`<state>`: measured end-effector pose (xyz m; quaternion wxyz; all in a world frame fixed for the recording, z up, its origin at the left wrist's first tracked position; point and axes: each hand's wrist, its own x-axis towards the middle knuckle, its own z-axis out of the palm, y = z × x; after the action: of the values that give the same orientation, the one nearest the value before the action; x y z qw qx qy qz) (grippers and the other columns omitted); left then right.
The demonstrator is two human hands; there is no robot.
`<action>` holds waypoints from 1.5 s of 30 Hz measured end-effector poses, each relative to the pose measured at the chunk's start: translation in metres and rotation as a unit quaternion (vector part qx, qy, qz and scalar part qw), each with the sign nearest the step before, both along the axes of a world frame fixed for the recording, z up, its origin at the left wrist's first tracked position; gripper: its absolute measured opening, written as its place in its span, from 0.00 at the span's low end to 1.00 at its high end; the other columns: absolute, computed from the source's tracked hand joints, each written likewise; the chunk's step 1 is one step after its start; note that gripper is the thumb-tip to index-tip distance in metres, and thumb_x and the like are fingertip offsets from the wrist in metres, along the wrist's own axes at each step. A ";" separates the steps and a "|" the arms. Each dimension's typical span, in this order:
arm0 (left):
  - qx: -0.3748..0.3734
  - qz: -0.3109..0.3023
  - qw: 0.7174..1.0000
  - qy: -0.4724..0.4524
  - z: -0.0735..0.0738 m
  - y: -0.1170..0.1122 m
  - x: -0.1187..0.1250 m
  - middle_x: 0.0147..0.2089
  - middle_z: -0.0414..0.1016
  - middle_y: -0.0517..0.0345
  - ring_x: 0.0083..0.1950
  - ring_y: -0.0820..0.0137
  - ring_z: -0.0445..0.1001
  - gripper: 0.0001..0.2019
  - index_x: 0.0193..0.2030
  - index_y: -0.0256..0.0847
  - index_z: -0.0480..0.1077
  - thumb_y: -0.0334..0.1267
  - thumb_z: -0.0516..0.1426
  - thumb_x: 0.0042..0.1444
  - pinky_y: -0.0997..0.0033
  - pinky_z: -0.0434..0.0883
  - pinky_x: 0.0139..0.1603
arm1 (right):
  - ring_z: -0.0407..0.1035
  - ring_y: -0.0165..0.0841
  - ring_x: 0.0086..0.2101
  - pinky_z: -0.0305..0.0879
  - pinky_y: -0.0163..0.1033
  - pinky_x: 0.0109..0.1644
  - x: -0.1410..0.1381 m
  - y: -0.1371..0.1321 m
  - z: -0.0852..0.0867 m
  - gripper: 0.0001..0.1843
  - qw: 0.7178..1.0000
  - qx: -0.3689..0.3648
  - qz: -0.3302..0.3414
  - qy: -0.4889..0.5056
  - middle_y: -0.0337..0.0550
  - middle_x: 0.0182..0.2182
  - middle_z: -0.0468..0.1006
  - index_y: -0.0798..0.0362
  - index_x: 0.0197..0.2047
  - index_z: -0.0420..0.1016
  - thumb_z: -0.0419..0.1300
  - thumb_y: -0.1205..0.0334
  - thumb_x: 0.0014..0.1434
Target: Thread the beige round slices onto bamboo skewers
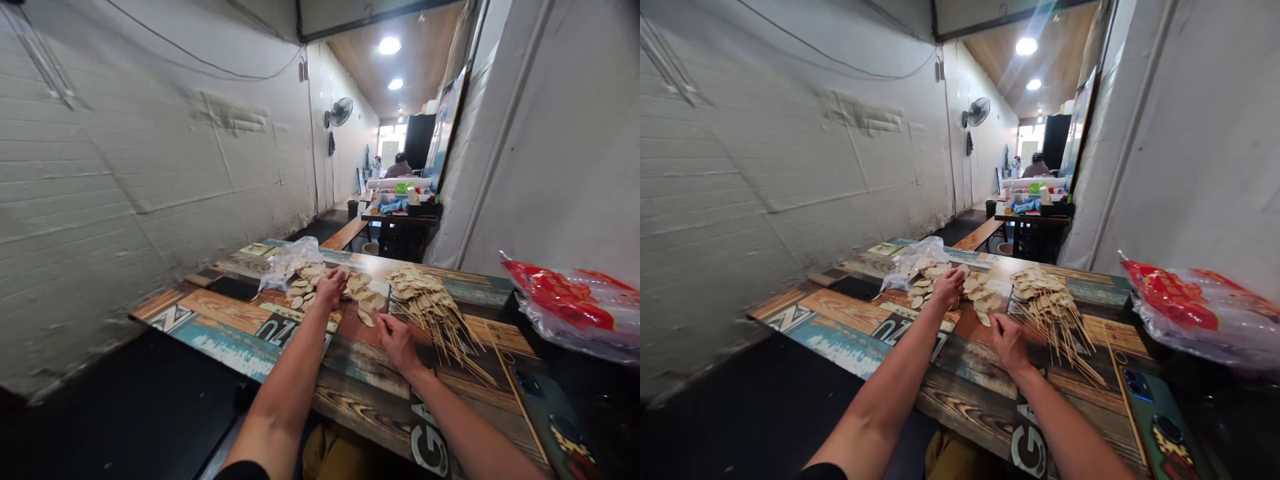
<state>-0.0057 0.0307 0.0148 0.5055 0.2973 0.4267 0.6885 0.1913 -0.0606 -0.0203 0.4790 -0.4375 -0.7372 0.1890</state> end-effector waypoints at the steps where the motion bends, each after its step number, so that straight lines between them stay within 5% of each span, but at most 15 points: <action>1: 0.003 -0.006 0.999 -0.041 -0.006 0.001 0.007 0.31 0.77 0.56 0.30 0.71 0.75 0.13 0.36 0.38 0.73 0.38 0.67 0.44 0.70 0.72 0.35 | 0.68 0.32 0.21 0.62 0.33 0.28 0.000 -0.001 0.000 0.21 1.000 0.000 0.006 -0.010 0.42 0.19 0.76 0.56 0.37 0.80 0.49 0.53 0.63; 5: 0.006 0.022 0.997 -0.069 -0.019 0.004 0.021 0.30 0.78 0.57 0.30 0.70 0.75 0.14 0.38 0.37 0.75 0.38 0.68 0.43 0.69 0.72 0.36 | 0.69 0.32 0.22 0.62 0.33 0.28 0.001 -0.002 -0.001 0.20 0.999 -0.006 0.008 -0.030 0.44 0.21 0.78 0.56 0.35 0.80 0.50 0.54 0.62; 9: 0.057 0.091 0.986 0.124 -0.018 0.003 0.014 0.32 0.79 0.54 0.36 0.67 0.76 0.11 0.39 0.38 0.78 0.31 0.65 0.46 0.69 0.70 0.42 | 0.70 0.32 0.23 0.62 0.34 0.29 0.002 0.002 -0.003 0.22 0.999 -0.016 -0.032 -0.018 0.45 0.23 0.79 0.57 0.36 0.81 0.50 0.52 0.62; 13: 0.052 0.080 0.958 0.269 -0.017 0.000 0.009 0.28 0.77 0.55 0.35 0.66 0.75 0.15 0.41 0.38 0.77 0.28 0.66 0.42 0.69 0.68 0.41 | 0.69 0.32 0.23 0.60 0.34 0.27 0.006 0.009 -0.003 0.24 0.994 -0.034 -0.103 0.004 0.47 0.24 0.80 0.58 0.36 0.80 0.50 0.49 0.61; 19: -0.002 0.032 0.998 0.053 -0.022 0.002 0.010 0.23 0.71 0.61 0.22 0.77 0.67 0.13 0.33 0.35 0.74 0.37 0.69 0.42 0.77 0.64 0.25 | 0.72 0.34 0.24 0.63 0.35 0.29 0.009 0.007 -0.007 0.23 0.997 -0.028 -0.067 -0.009 0.48 0.26 0.82 0.57 0.36 0.80 0.50 0.49 0.61; 25: 0.004 0.094 0.988 -0.119 -0.015 0.003 0.007 0.31 0.76 0.58 0.27 0.75 0.74 0.16 0.39 0.35 0.73 0.33 0.69 0.42 0.74 0.71 0.32 | 0.78 0.39 0.33 0.70 0.38 0.38 0.008 0.000 -0.009 0.20 0.999 -0.007 -0.007 -0.046 0.50 0.34 0.85 0.54 0.37 0.81 0.51 0.53 0.61; 45: 0.016 0.098 0.987 -0.125 -0.017 0.004 0.007 0.28 0.77 0.58 0.28 0.74 0.75 0.11 0.34 0.35 0.73 0.32 0.68 0.43 0.70 0.74 0.36 | 0.78 0.38 0.32 0.69 0.37 0.36 0.006 -0.002 -0.010 0.20 0.996 -0.017 0.004 -0.088 0.47 0.32 0.85 0.53 0.36 0.82 0.48 0.57 0.64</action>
<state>0.0009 0.0346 -0.0020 0.4801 0.1739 0.3765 0.7730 0.1971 -0.0626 -0.0300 0.4041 -0.4575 -0.7748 0.1643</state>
